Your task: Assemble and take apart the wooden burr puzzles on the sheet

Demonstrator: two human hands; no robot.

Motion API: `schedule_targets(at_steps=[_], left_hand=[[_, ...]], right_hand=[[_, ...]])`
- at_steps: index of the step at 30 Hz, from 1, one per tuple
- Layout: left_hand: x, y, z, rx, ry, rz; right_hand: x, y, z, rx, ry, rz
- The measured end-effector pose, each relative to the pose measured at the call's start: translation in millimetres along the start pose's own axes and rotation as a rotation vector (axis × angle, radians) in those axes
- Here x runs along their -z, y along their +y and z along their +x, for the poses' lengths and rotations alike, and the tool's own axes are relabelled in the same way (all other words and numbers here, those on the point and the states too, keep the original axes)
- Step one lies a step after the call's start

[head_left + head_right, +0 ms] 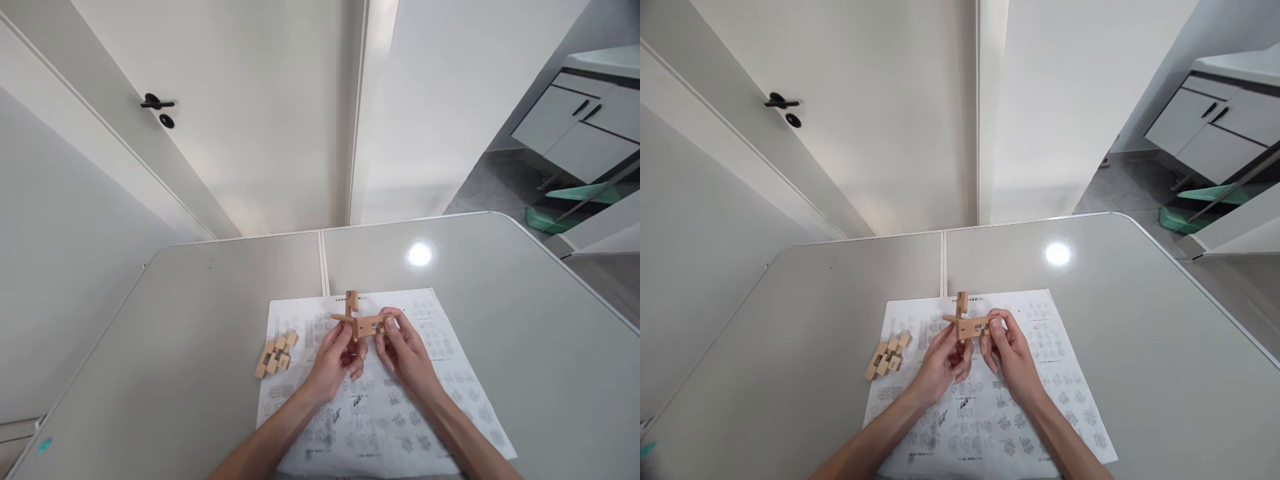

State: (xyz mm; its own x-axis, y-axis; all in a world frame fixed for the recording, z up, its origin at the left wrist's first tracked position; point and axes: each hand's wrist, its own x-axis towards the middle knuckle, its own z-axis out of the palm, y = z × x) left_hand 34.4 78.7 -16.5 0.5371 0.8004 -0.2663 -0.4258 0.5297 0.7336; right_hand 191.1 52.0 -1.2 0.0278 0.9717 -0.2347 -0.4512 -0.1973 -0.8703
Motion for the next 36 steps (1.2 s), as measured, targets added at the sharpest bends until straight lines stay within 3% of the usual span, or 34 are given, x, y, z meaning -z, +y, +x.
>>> schedule_targets(at_steps=[15, 21, 28, 36], left_hand=[[-1.3, -3, -2, 0.003, -0.017, 0.014], [2.2, 0, -3, 0.029, -0.154, -0.009], [2.6, 0, -8, 0.038, -0.273, 0.147], [3.7, -3, -9, 0.059, -0.287, 0.132]], right_hand=[[2, 1, 1, -0.016, 0.008, -0.007], [4, 8, 1, -0.059, -0.033, -0.002], [10, 10, 2, -0.037, -0.04, -0.075], [19, 6, 11, -0.137, -0.166, -0.023]])
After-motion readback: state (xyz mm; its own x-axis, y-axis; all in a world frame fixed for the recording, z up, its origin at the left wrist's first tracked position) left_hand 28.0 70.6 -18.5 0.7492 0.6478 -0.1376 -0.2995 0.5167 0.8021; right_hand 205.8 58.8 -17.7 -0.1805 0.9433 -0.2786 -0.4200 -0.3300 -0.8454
